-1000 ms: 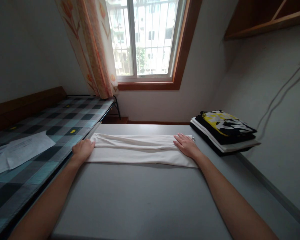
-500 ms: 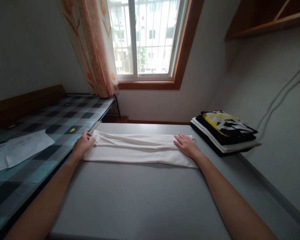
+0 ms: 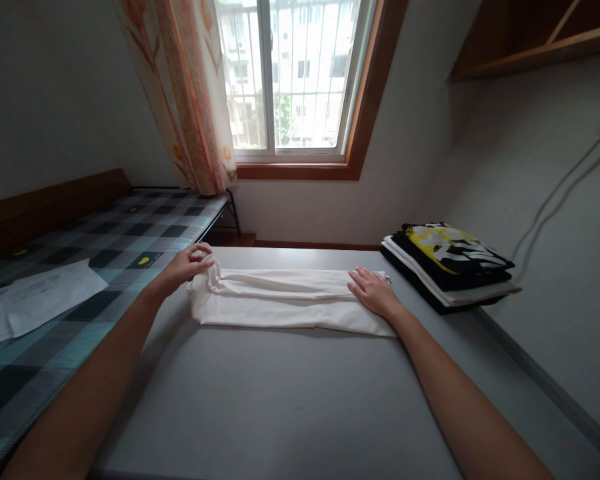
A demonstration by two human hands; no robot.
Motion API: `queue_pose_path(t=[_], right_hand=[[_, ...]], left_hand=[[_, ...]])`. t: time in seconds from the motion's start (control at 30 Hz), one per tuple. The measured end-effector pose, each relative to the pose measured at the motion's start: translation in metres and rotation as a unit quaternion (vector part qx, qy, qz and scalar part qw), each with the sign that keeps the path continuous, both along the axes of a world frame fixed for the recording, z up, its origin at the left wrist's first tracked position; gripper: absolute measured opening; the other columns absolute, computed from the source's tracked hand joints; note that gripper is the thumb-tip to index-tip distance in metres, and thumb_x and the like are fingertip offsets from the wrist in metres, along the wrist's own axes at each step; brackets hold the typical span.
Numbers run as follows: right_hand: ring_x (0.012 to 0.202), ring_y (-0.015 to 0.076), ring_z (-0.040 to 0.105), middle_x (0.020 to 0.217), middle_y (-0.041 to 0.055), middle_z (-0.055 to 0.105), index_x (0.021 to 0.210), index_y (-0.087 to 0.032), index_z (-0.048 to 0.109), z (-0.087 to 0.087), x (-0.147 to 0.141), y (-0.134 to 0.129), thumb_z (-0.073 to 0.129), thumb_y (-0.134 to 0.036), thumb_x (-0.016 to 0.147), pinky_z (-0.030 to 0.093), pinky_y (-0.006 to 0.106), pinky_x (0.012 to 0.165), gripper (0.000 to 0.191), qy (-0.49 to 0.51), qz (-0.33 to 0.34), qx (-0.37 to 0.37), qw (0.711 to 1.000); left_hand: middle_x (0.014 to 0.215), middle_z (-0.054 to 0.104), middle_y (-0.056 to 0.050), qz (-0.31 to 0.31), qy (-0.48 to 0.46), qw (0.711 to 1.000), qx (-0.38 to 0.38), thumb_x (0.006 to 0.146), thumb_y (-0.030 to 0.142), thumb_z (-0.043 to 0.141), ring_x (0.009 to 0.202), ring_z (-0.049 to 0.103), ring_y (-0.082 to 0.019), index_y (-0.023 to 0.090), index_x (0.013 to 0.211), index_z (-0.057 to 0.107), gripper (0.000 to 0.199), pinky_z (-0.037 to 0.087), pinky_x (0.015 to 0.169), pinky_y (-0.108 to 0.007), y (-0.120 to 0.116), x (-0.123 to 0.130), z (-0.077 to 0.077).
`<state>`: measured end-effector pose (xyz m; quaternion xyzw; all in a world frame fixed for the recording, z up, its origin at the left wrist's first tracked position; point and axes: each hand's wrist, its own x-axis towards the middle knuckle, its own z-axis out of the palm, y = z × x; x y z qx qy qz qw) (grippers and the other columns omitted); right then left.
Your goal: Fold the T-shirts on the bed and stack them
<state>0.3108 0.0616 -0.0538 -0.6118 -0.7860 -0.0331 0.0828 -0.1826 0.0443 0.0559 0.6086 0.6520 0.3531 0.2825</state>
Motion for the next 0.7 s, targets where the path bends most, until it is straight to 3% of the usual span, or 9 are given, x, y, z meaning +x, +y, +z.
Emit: queue_pose_path(t=[0.13, 0.23, 0.33, 0.47, 0.6, 0.7], right_hand=[[0.141, 0.0267, 0.038, 0.151, 0.0118, 0.046, 0.142, -0.022, 0.052, 0.000, 0.001, 0.000, 0.029, -0.048, 0.099, 0.028, 0.048, 0.114, 0.055, 0.002, -0.001, -0.001, 1.000], [0.141, 0.0272, 0.038, 0.151, 0.0135, 0.045, 0.141, -0.020, 0.053, 0.002, 0.000, -0.001, 0.029, -0.046, 0.099, 0.028, 0.047, 0.115, 0.055, 0.001, 0.000, -0.001, 1.000], [0.141, 0.0268, 0.038, 0.151, 0.0129, 0.045, 0.141, -0.020, 0.053, 0.003, -0.001, -0.002, 0.030, -0.046, 0.099, 0.028, 0.047, 0.115, 0.055, -0.002, -0.004, -0.001, 1.000], [0.140, 0.0270, 0.039, 0.150, 0.0133, 0.046, 0.140, -0.020, 0.054, 0.003, -0.002, -0.002, 0.030, -0.046, 0.099, 0.028, 0.047, 0.114, 0.054, 0.000, -0.001, 0.004, 1.000], [0.139, 0.0275, 0.041, 0.150, 0.0131, 0.047, 0.140, -0.020, 0.054, 0.003, -0.002, -0.002, 0.030, -0.046, 0.098, 0.029, 0.048, 0.114, 0.055, -0.001, -0.001, 0.006, 1.000], [0.139, 0.0268, 0.041, 0.150, 0.0119, 0.048, 0.139, -0.022, 0.055, 0.003, -0.002, -0.002, 0.029, -0.047, 0.098, 0.030, 0.047, 0.114, 0.055, 0.000, -0.002, 0.008, 1.000]], left_hand=[[0.067, 0.052, 0.005, -0.095, 0.007, 0.995, 0.039, 0.069, 0.039, 0.067, 0.049, 0.046, -0.009, 0.018, 0.103, 0.057, 0.041, 0.034, 0.047, -0.020, 0.017, 0.059, 0.002], [0.064, 0.052, 0.005, -0.148, 0.079, 0.986, 0.013, 0.073, 0.026, 0.060, 0.049, 0.048, -0.010, 0.018, 0.100, 0.058, 0.028, 0.036, 0.048, -0.021, 0.017, 0.106, -0.018], [0.072, 0.062, 0.000, -0.177, 0.203, 0.963, 0.008, 0.074, 0.017, 0.057, 0.061, 0.058, -0.015, 0.020, 0.103, 0.060, 0.029, 0.040, 0.056, -0.024, 0.008, 0.141, -0.041], [0.090, 0.070, -0.011, -0.160, 0.304, 0.939, 0.034, 0.077, 0.014, 0.054, 0.082, 0.066, -0.024, 0.019, 0.109, 0.059, 0.032, 0.042, 0.067, -0.029, 0.000, 0.159, -0.049], [0.089, 0.071, -0.011, -0.135, 0.299, 0.943, 0.059, 0.082, 0.016, 0.051, 0.083, 0.067, -0.026, 0.019, 0.118, 0.055, 0.036, 0.042, 0.067, -0.031, 0.001, 0.165, -0.041], [0.088, 0.071, -0.010, -0.153, 0.293, 0.941, 0.073, 0.085, 0.016, 0.051, 0.082, 0.067, -0.025, 0.019, 0.118, 0.056, 0.034, 0.042, 0.069, -0.031, -0.001, 0.174, -0.042]])
